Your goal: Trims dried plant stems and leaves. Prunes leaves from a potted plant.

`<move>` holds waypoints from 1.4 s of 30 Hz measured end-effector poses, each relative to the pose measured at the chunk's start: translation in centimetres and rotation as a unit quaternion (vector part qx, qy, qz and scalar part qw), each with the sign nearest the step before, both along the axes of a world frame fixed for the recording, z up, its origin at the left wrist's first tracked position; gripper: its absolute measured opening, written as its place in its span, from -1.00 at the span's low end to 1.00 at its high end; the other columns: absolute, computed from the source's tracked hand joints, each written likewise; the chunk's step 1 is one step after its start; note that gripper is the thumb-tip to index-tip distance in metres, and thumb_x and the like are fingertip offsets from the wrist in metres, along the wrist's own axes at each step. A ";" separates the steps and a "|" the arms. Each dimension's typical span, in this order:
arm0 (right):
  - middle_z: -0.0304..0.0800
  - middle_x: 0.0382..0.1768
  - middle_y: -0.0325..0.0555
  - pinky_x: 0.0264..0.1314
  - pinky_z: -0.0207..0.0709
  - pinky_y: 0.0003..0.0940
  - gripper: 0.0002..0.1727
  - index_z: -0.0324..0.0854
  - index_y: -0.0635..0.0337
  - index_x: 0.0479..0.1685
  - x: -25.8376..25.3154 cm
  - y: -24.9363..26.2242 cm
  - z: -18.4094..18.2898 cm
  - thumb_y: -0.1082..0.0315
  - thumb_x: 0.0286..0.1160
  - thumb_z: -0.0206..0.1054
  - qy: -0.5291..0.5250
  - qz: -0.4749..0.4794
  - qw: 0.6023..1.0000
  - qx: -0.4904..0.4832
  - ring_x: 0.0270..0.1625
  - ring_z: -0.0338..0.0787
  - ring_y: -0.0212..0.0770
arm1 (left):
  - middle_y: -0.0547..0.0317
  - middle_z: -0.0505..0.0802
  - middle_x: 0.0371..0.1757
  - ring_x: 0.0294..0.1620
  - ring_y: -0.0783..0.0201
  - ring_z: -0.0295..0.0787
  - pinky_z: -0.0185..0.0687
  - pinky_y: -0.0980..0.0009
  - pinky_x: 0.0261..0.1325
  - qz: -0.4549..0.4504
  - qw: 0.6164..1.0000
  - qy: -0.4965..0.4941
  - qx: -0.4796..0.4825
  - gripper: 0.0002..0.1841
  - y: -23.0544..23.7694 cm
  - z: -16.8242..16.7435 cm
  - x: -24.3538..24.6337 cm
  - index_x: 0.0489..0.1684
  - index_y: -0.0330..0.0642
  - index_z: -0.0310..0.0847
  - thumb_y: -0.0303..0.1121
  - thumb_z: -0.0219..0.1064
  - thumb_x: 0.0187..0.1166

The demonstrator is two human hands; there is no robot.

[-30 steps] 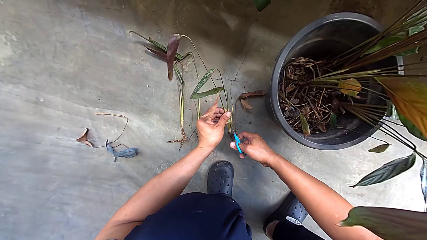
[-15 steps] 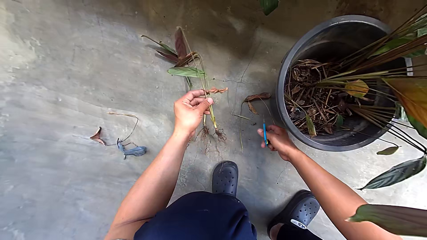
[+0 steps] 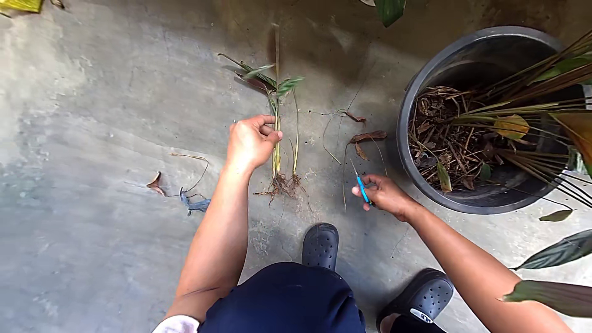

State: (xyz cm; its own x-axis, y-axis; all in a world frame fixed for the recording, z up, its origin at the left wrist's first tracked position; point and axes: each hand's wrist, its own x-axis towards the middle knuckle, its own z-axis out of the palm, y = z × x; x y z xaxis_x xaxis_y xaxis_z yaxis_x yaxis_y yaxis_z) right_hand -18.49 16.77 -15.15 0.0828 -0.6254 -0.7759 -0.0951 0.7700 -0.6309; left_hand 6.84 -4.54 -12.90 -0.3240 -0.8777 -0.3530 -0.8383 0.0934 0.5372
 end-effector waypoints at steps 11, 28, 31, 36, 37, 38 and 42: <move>0.78 -0.06 0.30 0.16 0.57 0.28 -0.40 0.54 0.33 0.38 -6.6 9.3 5.1 -0.02 0.65 0.37 0.146 0.361 0.918 0.076 0.04 0.79 0.27 | -0.09 0.85 0.26 0.27 -0.05 0.81 0.65 -0.11 0.34 -0.205 0.971 0.076 -0.101 -0.62 1.9 0.6 -4.8 0.35 -0.18 0.71 -0.17 0.37 0.69; 0.81 -0.27 0.00 -0.14 0.67 0.04 -0.62 0.68 0.14 0.22 -10.5 12.1 13.5 0.09 0.63 0.32 0.380 0.266 0.823 -0.326 -0.18 0.84 0.04 | -0.33 0.79 0.17 0.31 -0.26 0.72 0.54 -0.20 0.44 -0.554 0.830 0.043 -0.050 -0.70 7.0 4.3 -32.0 0.18 -0.34 0.73 -0.32 0.40 0.64; 0.84 -0.33 -0.15 -0.06 0.64 -0.10 -0.66 0.74 0.06 0.15 -10.8 11.9 10.6 0.10 0.57 0.32 0.469 0.216 0.717 -0.468 -0.17 0.82 -0.05 | -0.26 0.83 0.21 0.32 -0.17 0.76 0.52 -0.19 0.48 -0.476 0.877 0.055 -0.042 -0.69 7.3 5.0 -30.7 0.24 -0.32 0.73 -0.31 0.24 0.76; 0.87 -0.25 -0.05 -0.09 0.65 -0.04 -0.52 0.77 0.23 0.16 -11.8 9.9 8.3 0.02 0.48 0.40 0.461 0.036 0.730 -0.503 -0.21 0.81 -0.04 | -0.27 0.82 0.20 0.37 -0.19 0.71 0.43 -0.32 0.48 -0.335 0.938 0.086 0.020 -0.53 6.7 5.5 -30.3 0.27 -0.27 0.70 -0.04 0.08 0.86; 0.86 -0.25 0.01 -0.08 0.67 -0.01 -0.49 0.75 0.30 0.17 -12.2 9.6 8.2 0.03 0.48 0.42 0.461 -0.013 0.739 -0.491 -0.21 0.82 -0.01 | -0.18 0.85 0.14 0.31 -0.10 0.74 0.48 -0.26 0.43 -0.314 0.943 0.108 0.036 -0.54 6.7 5.0 -30.5 0.17 -0.20 0.76 -0.04 0.04 0.87; 0.86 -0.23 0.08 -0.06 0.72 0.01 -0.47 0.72 0.35 0.20 -12.9 9.2 8.0 0.04 0.51 0.42 0.466 -0.058 0.743 -0.477 -0.19 0.84 0.02 | -0.08 0.87 0.10 0.26 -0.02 0.75 0.51 -0.21 0.39 -0.298 0.945 0.124 0.053 -0.53 6.5 4.4 -30.6 0.07 -0.12 0.79 -0.03 -0.02 0.89; 0.83 -0.22 0.13 -0.12 0.72 0.08 -0.44 0.58 0.35 0.36 -15.2 7.3 7.0 0.03 0.63 0.33 0.531 -0.140 0.724 -0.416 -0.24 0.84 0.07 | 0.02 0.85 -0.06 0.05 0.15 0.77 0.60 -0.01 0.24 -0.239 0.945 0.189 0.118 -0.49 6.5 3.9 -30.9 -0.05 -0.25 0.69 -0.07 -0.15 0.93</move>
